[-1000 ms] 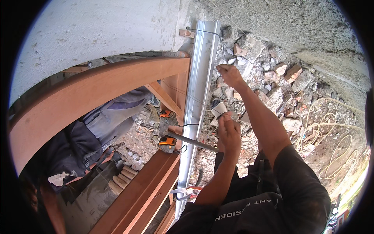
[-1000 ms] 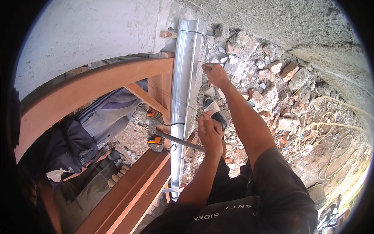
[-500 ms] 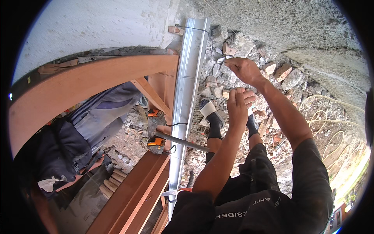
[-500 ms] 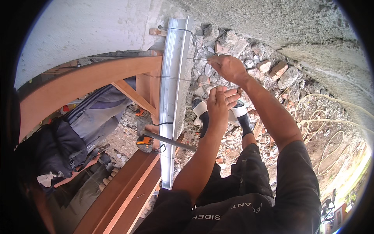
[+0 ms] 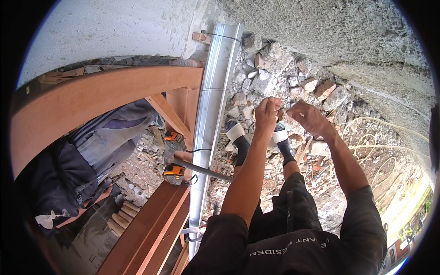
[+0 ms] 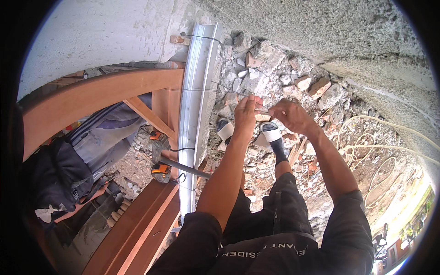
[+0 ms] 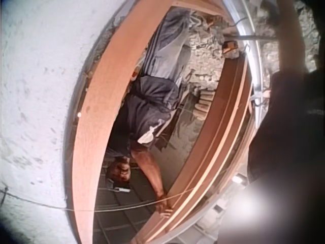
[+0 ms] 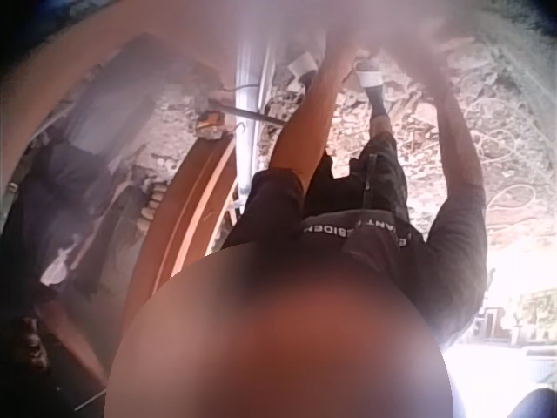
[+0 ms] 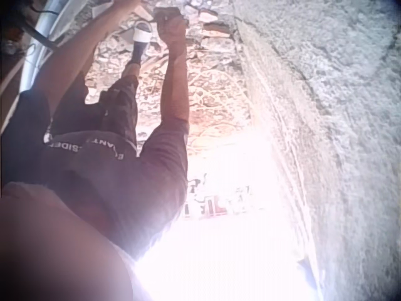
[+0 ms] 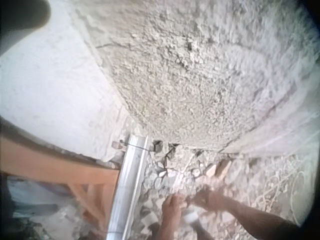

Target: The person measures a curved metal window frame using a tape measure and then secures it to the wall using a hammer and nails. The person also uses a wire to align the frame.

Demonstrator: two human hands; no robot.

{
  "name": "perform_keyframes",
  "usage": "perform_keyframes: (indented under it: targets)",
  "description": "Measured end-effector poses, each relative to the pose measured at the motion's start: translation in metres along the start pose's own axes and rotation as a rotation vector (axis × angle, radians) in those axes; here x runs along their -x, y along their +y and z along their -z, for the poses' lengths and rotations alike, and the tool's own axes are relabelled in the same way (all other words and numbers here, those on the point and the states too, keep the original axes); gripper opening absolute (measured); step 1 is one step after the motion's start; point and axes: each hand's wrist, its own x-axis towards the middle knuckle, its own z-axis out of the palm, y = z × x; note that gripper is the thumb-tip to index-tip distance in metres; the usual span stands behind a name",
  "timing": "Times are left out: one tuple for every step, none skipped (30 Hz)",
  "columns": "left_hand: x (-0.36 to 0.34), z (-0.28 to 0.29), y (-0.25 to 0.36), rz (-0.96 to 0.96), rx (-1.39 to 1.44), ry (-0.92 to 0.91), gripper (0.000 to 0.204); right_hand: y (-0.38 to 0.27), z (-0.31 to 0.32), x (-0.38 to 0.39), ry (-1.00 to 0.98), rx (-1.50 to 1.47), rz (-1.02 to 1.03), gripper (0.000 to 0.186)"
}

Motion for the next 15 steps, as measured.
perform_keyframes:
  targets:
    - [0.0,0.001,-0.001,-0.009,-0.074,-0.001,0.036,-0.012,0.007,-0.013,0.098,-0.068,0.038,0.033]
    - [-0.001,0.005,-0.001,-0.019,-0.147,0.001,0.035,-0.028,0.009,-0.025,0.159,-0.232,-0.062,0.038]
    - [-0.003,0.004,0.003,-0.037,-0.224,-0.01,0.033,-0.035,0.003,-0.044,0.287,-0.115,0.124,0.04]
    - [-0.002,0.003,0.003,-0.135,-0.3,0.007,0.032,-0.055,-0.001,-0.064,0.274,-0.124,0.166,0.042]
    - [0.0,0.003,0.005,-0.232,-0.378,0.019,0.031,-0.07,-0.009,-0.081,0.323,0.032,0.239,0.04]
    - [0.0,0.004,0.007,-0.33,-0.458,0.036,0.031,-0.075,-0.016,-0.095,0.178,-0.058,0.187,0.039]
    - [0.0,0.005,0.005,-0.5,-0.497,0.086,0.03,-0.079,-0.024,-0.107,0.032,-0.146,0.134,0.038]
    - [-0.001,0.01,0.005,-0.331,-0.506,0.011,0.031,-0.079,-0.028,-0.115,-0.114,-0.233,0.081,0.037]
    - [0.002,0.014,0.012,-0.158,-0.508,-0.062,0.031,-0.077,-0.028,-0.119,-0.097,-0.275,0.062,0.035]
    - [0.005,0.018,0.017,0.015,-0.506,-0.134,0.031,-0.073,-0.027,-0.12,-0.08,-0.316,0.042,0.033]
    - [0.009,0.022,0.01,-0.058,-0.478,-0.129,0.033,-0.07,-0.026,-0.122,-0.062,-0.357,0.022,0.031]
    - [0.016,0.022,0.002,-0.094,-0.403,-0.123,0.034,-0.069,-0.023,-0.124,-0.071,-0.359,0.048,0.03]
    - [0.022,0.022,-0.006,-0.13,-0.327,-0.115,0.035,-0.068,-0.019,-0.126,-0.081,-0.36,0.076,0.029]
    - [0.028,0.023,-0.013,-0.167,-0.252,-0.107,0.036,-0.067,-0.016,-0.128,-0.091,-0.362,0.103,0.028]
    - [0.033,0.025,-0.013,-0.303,-0.438,-0.046,0.036,-0.066,-0.013,-0.129,-0.094,-0.347,0.098,0.026]
